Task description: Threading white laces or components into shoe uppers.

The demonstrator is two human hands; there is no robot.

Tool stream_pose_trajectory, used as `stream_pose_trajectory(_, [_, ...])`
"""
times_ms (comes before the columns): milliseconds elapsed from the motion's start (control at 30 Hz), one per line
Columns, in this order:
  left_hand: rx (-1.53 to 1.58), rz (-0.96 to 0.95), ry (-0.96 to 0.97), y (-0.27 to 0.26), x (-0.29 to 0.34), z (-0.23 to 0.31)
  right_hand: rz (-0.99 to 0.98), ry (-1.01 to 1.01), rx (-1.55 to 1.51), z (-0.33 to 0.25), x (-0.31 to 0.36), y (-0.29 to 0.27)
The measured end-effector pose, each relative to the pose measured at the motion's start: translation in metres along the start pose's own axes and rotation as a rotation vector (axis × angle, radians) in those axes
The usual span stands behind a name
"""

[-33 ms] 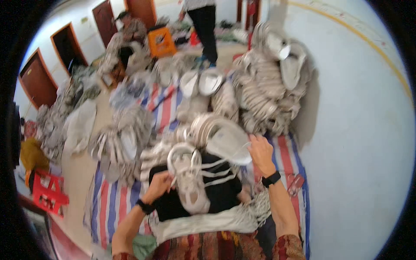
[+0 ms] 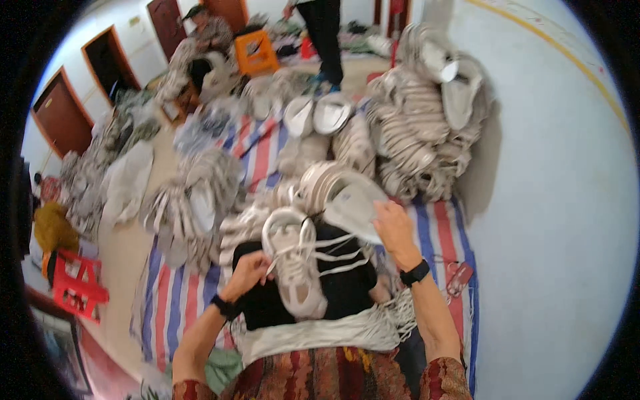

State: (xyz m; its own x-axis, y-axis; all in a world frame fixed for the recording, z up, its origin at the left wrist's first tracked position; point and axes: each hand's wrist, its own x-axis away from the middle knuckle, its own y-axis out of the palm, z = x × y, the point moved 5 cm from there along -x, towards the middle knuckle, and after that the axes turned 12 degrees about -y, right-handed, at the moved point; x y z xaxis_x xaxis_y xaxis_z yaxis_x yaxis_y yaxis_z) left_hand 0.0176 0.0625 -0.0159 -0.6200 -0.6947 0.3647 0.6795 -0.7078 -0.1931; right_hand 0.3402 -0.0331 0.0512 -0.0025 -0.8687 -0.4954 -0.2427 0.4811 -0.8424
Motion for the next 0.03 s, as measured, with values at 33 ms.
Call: stream_pose_trajectory(33, [0.095, -0.02, 0.016, 0.0018, -0.0014, 0.0, -0.057, -0.061, -0.143, -0.0144, -0.0031, 0.0194])
